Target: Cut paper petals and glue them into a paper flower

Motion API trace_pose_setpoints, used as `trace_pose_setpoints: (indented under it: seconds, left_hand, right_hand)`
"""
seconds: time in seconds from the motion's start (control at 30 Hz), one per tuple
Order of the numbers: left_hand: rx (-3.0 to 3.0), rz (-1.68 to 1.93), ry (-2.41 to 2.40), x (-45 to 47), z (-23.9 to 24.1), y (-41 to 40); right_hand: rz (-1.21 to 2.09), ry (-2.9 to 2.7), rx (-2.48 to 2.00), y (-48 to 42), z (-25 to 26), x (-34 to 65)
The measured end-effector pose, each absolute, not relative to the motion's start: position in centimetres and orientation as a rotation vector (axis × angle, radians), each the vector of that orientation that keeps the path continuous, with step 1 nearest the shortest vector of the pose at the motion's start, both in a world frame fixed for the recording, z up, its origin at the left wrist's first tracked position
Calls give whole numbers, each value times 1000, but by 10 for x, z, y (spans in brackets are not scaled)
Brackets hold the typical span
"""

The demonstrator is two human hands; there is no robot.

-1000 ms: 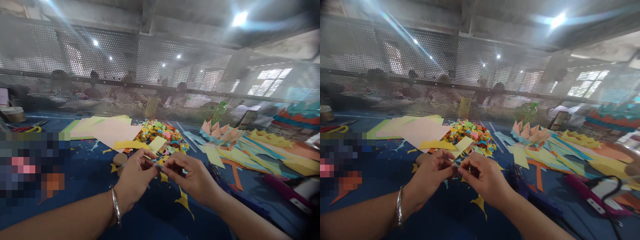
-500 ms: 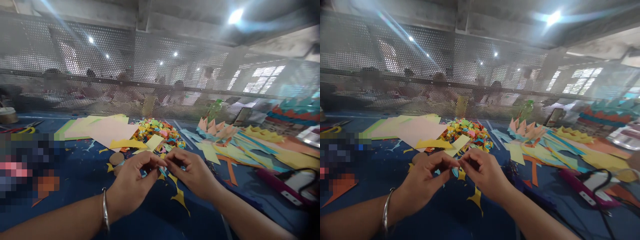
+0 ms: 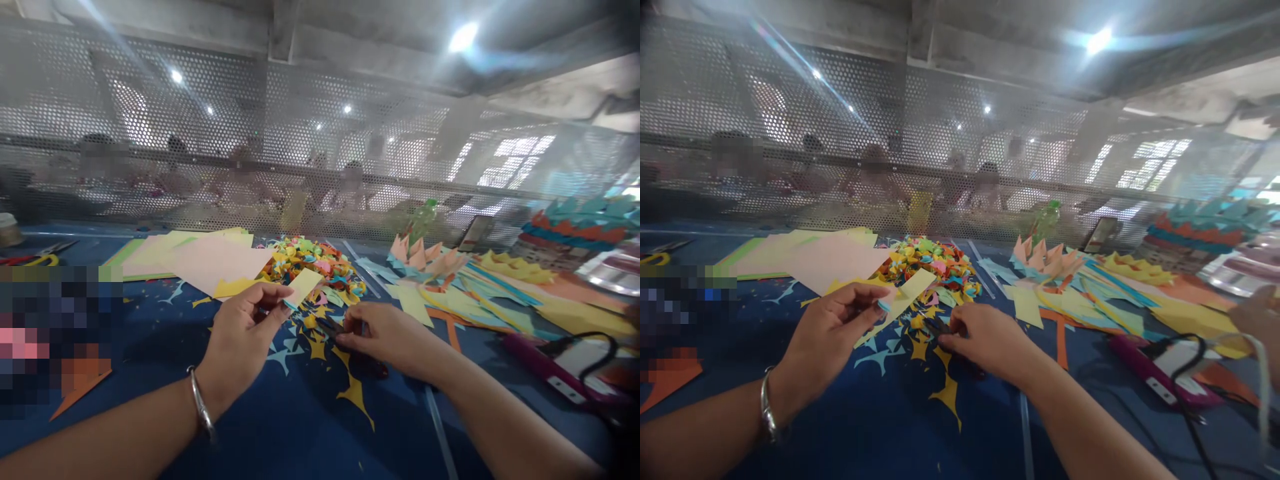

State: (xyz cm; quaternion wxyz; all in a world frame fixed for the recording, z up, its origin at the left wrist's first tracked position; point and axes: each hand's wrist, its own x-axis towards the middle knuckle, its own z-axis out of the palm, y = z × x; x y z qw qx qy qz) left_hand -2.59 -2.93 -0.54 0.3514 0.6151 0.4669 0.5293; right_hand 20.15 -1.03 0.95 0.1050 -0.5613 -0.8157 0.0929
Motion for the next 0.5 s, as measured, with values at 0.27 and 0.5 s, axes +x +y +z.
trace_pose_setpoints:
  seconds: [0.27,0.5]
  left_hand:
    - [1611,1368,1203,-24,-8,-27]
    - [1602,1377,1195,-23,-6,-29]
  right_hand:
    - [168,-2278,-1698,-8,20,218]
    - [43,-2231,-1834,-37,13,277]
